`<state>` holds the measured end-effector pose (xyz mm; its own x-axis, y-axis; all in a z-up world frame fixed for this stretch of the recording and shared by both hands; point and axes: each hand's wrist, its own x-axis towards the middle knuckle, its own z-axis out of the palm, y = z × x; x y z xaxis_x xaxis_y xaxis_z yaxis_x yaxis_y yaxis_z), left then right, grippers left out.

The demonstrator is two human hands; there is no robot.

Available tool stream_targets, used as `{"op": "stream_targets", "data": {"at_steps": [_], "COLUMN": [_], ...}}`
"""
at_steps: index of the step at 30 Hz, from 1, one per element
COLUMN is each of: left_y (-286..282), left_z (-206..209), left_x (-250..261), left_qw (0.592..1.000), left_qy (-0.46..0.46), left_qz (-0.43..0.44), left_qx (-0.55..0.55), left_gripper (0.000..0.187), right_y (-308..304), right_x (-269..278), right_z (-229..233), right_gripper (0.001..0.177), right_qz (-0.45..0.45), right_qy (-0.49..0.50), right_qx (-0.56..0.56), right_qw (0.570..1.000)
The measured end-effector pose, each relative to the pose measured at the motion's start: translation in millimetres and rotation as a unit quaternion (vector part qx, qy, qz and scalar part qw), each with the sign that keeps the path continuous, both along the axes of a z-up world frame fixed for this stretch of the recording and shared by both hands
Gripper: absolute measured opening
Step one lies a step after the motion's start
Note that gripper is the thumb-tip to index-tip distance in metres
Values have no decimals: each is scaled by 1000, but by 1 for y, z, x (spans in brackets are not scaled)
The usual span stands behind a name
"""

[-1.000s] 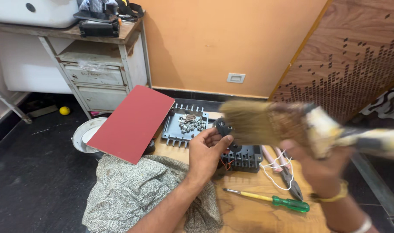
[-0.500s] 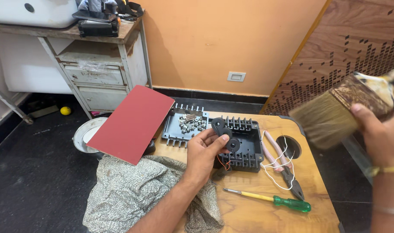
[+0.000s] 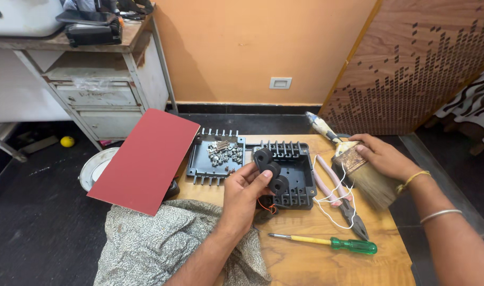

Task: The person unscrews wires from an electrical terminal block using a screwdriver, brushes the components with a large brush, and wipes them with a cloth.

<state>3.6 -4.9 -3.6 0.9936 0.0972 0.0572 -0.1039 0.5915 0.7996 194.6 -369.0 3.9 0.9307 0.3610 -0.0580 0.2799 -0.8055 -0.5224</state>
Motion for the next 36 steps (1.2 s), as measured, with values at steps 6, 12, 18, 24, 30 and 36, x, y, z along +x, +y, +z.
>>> {"op": "stream_targets", "data": {"at_steps": [6,12,18,24,30,36], "left_y": [1,-7,-2,3,6,8], "left_z": [2,4,6,11,6,1], "left_x": [-4,-7,-14,-14,-8,-8], "left_qw": [1000,1000,999,995,997,992], "left_qy": [-14,10,-7,12,-29,-71], "left_qz": [-20,-23,-39,-71,-61,-99], "left_qx": [6,10,30,70,24,15], "left_gripper": [28,29,29,33,33,45], "right_y": [72,158,195,178,175,185], "right_x": [-77,-160,-172,-154,-150,-146], "right_z": [60,75,55,37,32,27], "right_gripper": [31,33,42,32,33,21], "right_qz": [-84,-1,27,33,12,50], "right_qy": [-201,-104,-64,96,131,213], "right_qx": [-199,166,228,418,435,508], "right_qw": [955,981,971,903,891,833]}}
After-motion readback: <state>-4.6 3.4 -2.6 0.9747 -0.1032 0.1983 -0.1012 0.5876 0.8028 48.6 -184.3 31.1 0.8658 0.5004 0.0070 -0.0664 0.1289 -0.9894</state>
